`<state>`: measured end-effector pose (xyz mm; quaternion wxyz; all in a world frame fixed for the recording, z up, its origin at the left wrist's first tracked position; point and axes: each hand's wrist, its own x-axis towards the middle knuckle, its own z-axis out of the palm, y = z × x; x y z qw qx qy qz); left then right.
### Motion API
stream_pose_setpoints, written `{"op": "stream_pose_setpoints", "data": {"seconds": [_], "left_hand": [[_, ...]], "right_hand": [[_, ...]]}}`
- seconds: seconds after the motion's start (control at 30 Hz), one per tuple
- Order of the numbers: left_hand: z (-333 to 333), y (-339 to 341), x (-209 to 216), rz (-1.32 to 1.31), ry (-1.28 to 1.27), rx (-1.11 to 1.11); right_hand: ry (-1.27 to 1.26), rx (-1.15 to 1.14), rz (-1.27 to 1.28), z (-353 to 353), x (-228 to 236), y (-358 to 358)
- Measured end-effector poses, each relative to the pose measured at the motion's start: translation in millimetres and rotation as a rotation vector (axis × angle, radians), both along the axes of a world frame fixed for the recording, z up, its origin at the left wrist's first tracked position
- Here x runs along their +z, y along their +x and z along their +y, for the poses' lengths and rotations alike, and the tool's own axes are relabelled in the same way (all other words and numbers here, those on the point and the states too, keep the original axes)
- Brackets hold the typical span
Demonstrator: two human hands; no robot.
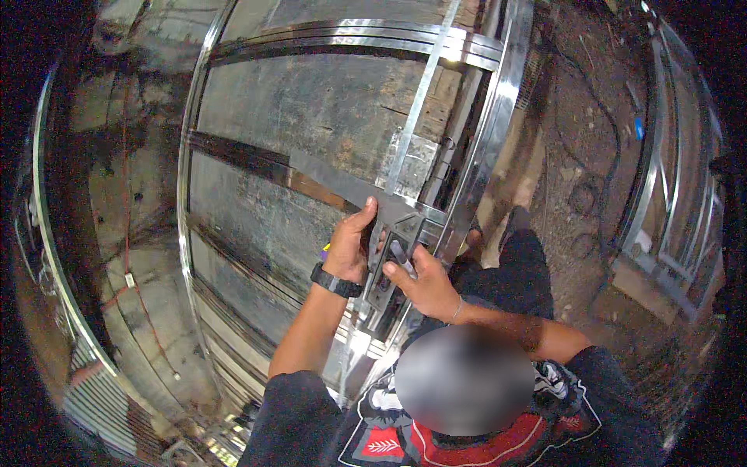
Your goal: The person uses a metal ruler and a marker to draw straight lines on a large, curved metal sheet. They reposition the ruler multiple times to mark different sections of the sheet.
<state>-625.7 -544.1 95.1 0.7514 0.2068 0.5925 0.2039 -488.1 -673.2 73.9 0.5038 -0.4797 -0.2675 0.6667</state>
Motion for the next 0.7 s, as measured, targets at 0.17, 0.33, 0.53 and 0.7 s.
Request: {"op": "stream_pose_setpoints", "data": {"seconds": [0.17, 0.33, 0.53, 0.7], "left_hand": [[0, 14, 7, -0.101, -0.084, 0.065], [1, 16, 21, -0.064, -0.031, 0.007], [3, 11, 27, -0.028, -0.019, 0.031], [4, 16, 25, 0.019, -0.02, 0.046]], "right_hand": [[0.054, -0.092, 0.007, 3, 8, -10], [-0.043, 0.194, -0.255, 10, 15, 8], [-0.064, 0.197, -0.078, 14, 27, 18], [0.005, 0.089, -0.062, 14, 28, 14]]}}
